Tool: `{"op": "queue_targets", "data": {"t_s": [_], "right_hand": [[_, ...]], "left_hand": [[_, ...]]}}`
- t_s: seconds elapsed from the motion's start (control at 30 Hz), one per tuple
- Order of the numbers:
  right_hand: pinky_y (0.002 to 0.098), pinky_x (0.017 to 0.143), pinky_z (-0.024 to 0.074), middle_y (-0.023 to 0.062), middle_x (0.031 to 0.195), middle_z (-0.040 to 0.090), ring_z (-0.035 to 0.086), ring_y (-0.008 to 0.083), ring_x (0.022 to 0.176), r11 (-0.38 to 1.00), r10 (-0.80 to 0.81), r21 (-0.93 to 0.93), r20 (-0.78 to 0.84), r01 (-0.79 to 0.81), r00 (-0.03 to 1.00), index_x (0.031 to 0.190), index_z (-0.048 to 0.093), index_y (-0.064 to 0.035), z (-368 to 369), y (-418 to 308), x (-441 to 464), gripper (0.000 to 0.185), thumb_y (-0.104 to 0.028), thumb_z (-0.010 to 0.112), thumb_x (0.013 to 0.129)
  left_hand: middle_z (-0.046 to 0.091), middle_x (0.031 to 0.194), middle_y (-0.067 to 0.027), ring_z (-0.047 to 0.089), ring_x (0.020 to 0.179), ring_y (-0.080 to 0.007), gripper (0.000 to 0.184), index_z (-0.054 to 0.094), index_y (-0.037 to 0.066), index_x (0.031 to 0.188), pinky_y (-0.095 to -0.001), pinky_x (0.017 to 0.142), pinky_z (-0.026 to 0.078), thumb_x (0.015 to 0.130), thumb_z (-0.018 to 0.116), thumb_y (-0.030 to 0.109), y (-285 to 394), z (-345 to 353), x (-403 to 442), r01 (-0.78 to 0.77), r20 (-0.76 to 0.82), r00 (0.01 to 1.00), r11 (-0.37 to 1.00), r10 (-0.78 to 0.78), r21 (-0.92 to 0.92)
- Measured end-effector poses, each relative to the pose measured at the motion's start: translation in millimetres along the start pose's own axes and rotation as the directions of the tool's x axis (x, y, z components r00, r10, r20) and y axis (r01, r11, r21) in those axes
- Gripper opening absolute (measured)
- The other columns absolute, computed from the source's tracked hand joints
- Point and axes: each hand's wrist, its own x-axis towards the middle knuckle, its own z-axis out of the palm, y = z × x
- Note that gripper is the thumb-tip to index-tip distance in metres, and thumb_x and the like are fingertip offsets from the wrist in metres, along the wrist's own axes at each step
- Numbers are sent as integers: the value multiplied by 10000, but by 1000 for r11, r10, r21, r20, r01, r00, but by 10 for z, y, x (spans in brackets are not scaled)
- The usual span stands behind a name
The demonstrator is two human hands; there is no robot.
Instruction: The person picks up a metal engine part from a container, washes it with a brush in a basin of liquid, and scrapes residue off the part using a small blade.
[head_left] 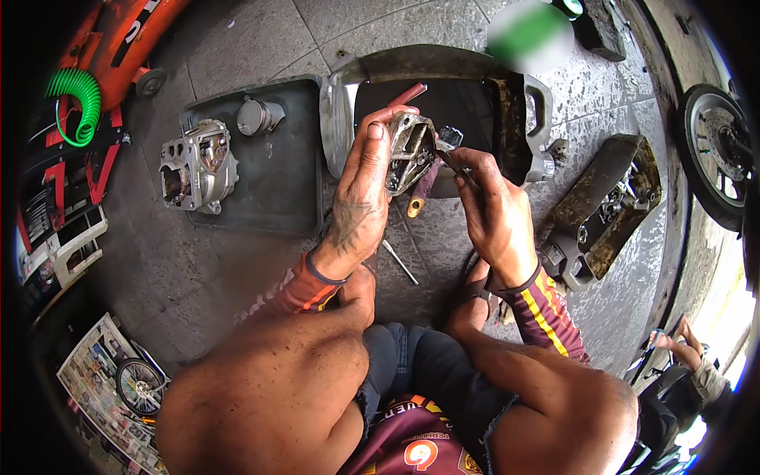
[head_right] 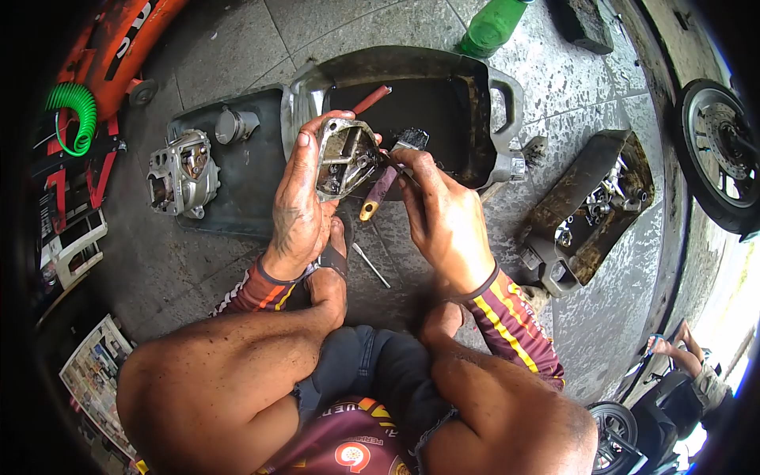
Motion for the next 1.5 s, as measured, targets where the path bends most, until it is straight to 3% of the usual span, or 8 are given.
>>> {"op": "queue_targets", "data": {"t_s": [0.27,0.33,0.43,0.7,1.03,1.3,1.43,1.5], "right_hand": [[394,603,520,174,856,690,686,353,680,997,73,27,54,-75,996,1107,573,-47,34,-41,31,168,-56,590,940],[330,556,471,159,752,645,650,262,582,869,365,231,300,-438,881,1109,569,-32,-39,-47,76,158,-78,564,958],[283,539,425,137,689,603,604,189,544,780,350,418,325,-465,879,1126,568,-17,-56,13,58,178,-92,543,967],[440,642,547,190,930,695,690,400,807,999,-25,-20,35,26,999,1187,557,-77,17,56,18,267,-21,583,927],[418,693,567,194,1012,689,686,402,872,998,-49,25,-65,50,997,1213,568,-70,100,15,7,338,51,566,898],[422,648,546,180,886,690,680,414,771,997,-10,-79,130,20,992,1151,602,-66,-18,16,115,235,-34,586,918],[409,645,526,179,799,680,696,381,760,969,160,150,215,-195,963,1137,611,-42,-26,83,117,203,-56,584,936],[389,657,532,178,824,692,707,369,784,851,365,258,335,-457,869,1148,609,-35,-33,66,93,212,-62,584,939]], "left_hand": [[632,1193,-175,641,1118,-225,484,466,48,1344,-354,982,534,1097,233,394,-61,-48,-21,-15,-35,999,996,18,84],[632,1194,-178,642,1115,-225,488,466,48,1342,-355,974,538,1096,233,400,-85,-58,-9,-37,-18,999,996,39,86],[631,1201,-183,644,1117,-228,496,464,48,1342,-359,976,540,1094,235,412,-74,-45,-18,-31,8,1000,997,31,66],[627,1217,-184,644,1122,-240,503,458,45,1346,-366,987,535,1091,239,419,-53,-35,19,-24,7,1000,997,24,70],[559,1270,-135,597,1153,-205,475,485,12,1315,-344,1027,470,1092,295,386,5,11,33,-112,44,993,982,106,155],[565,1228,-53,507,1061,-84,345,536,9,1292,-246,954,399,1087,397,250,-24,-16,8,-134,53,991,973,127,186],[564,1236,-49,509,1065,-86,363,535,15,1293,-246,959,400,1093,373,271,-104,-48,24,-126,57,991,987,121,99],[555,1281,-133,602,1142,-197,475,487,17,1318,-332,1009,478,1096,270,378,-128,-76,42,-101,72,993,976,89,194]]}}
